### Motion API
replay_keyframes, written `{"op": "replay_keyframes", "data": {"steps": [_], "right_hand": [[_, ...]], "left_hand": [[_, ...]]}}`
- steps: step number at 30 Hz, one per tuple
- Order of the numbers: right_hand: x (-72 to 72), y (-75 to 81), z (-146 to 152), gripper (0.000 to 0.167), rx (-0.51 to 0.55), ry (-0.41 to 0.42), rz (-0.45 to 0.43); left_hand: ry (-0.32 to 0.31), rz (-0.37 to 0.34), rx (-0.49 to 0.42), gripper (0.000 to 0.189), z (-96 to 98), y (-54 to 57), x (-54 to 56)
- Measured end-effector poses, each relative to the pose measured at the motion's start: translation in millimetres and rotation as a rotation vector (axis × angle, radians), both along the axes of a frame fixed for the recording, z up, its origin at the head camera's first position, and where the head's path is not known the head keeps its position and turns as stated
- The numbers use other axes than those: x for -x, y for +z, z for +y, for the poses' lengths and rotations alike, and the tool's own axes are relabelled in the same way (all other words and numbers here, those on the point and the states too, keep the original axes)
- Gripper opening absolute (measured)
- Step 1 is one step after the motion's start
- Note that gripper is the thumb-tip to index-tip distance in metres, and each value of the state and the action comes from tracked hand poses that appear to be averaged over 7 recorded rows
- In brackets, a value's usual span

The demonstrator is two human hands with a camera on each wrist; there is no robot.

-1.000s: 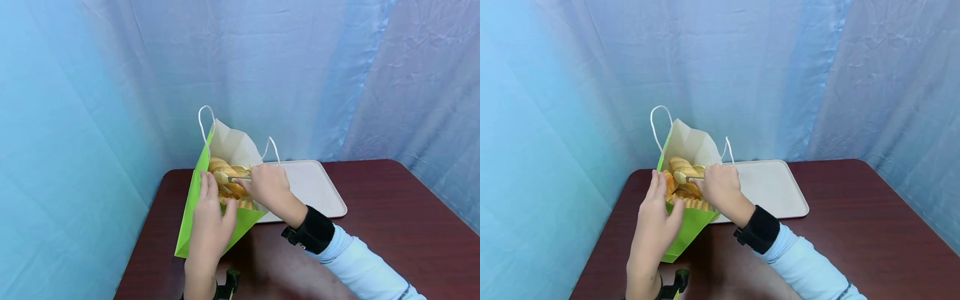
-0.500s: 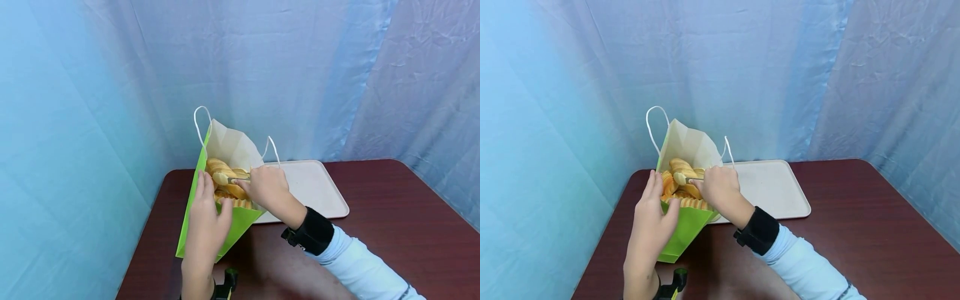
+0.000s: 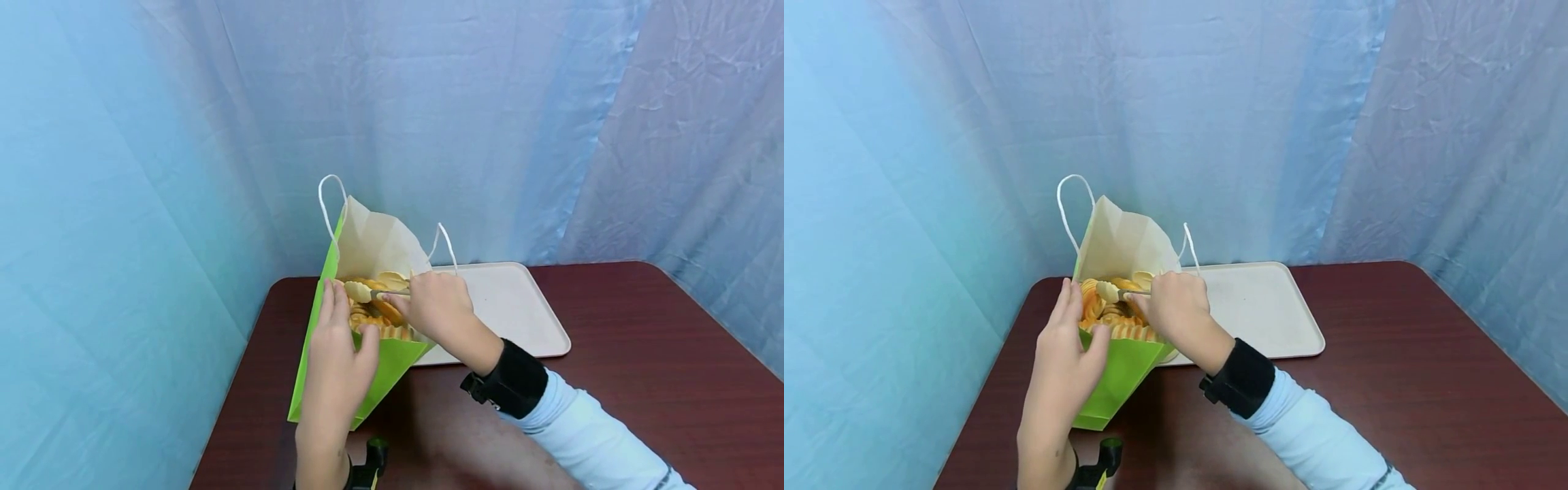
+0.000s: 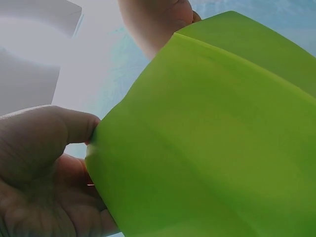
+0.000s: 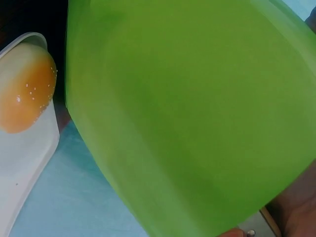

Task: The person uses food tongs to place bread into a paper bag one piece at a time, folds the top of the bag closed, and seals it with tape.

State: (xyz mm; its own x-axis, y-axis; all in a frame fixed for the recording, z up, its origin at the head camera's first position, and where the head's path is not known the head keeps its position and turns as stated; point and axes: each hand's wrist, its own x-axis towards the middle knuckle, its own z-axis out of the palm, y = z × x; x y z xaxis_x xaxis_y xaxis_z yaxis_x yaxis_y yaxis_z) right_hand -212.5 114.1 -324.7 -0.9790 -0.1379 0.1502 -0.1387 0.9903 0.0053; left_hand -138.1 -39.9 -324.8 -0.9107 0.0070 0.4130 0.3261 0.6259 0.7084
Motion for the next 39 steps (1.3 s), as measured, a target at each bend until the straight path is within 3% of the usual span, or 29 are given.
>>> {"op": "replay_keyframes", "data": {"steps": [13,18,22,28,34,36,39], "right_hand": [[-6.2,3.5,5.7,0.062,0.038,0.012,0.016],[-20.0,13.9,11.9,0.064,0.078,0.044,0.141],[-37.5,27.3,23.8,0.062,0.125,0.074,0.259],[-63.5,40.9,59.8,0.049,0.349,0.129,0.317],[-80.6,30.2,102.1,0.044,0.591,0.189,0.488],[-83.3,21.4,114.5,0.039,0.672,0.165,0.494],[-84.0,4.8,131.1,0.034,0.780,0.058,0.407]], "left_hand": [[0.001,-0.009,-0.011,0.064,-0.6,0.2,1.3],[0.018,0.000,-0.019,0.062,-7.5,0.9,3.2],[0.025,-0.033,-0.034,0.061,-15.2,1.2,4.2],[0.054,-0.058,-0.033,0.061,-21.6,-0.1,5.5],[0.060,-0.073,-0.051,0.060,-25.4,-1.4,7.6],[0.064,-0.066,-0.056,0.060,-26.6,-1.4,8.2],[0.073,-0.052,-0.065,0.059,-29.4,-1.5,9.4]]}}
